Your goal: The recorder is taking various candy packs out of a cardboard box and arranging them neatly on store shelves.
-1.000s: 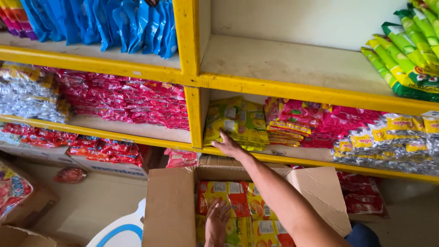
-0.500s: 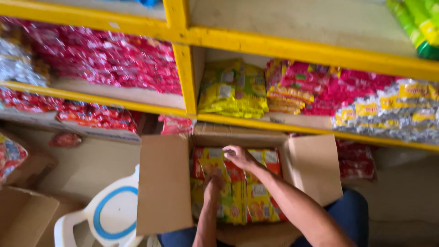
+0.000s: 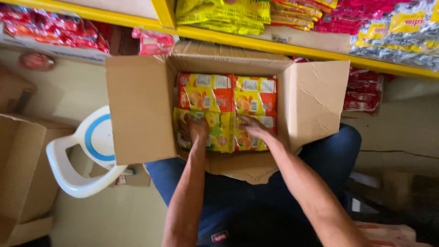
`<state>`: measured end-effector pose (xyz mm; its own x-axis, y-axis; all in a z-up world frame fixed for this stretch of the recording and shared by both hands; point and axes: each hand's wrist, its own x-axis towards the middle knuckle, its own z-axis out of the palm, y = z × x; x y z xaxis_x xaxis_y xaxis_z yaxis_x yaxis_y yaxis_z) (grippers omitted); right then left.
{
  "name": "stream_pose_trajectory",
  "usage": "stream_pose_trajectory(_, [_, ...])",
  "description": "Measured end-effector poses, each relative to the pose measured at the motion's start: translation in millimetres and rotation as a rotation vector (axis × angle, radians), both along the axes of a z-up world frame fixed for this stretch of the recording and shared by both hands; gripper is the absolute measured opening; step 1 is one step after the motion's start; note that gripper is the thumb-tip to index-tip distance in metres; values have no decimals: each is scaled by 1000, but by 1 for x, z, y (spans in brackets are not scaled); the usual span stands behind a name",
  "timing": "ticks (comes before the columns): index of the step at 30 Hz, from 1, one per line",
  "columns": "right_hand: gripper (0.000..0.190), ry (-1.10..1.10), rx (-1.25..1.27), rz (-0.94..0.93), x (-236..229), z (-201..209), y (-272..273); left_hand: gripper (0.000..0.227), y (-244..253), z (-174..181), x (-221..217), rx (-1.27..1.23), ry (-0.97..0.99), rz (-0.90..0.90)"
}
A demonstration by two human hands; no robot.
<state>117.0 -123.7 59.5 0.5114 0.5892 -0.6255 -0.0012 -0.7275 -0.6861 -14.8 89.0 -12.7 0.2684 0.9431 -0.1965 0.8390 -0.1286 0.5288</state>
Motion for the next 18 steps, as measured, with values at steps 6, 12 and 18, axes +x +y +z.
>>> stream_pose_trajectory(6, [77, 293, 259, -333, -34, 8, 10, 87, 1, 35, 0, -140, 13, 54])
stream_pose_trajectory(12, [35, 488, 242, -449, -47, 13, 10, 57, 4, 66, -16, -144, -63, -53])
stream_pose_trajectory(18, [24, -252, 512, -181, -40, -12, 17, 27, 9, 50, -19, -147, -220, -160])
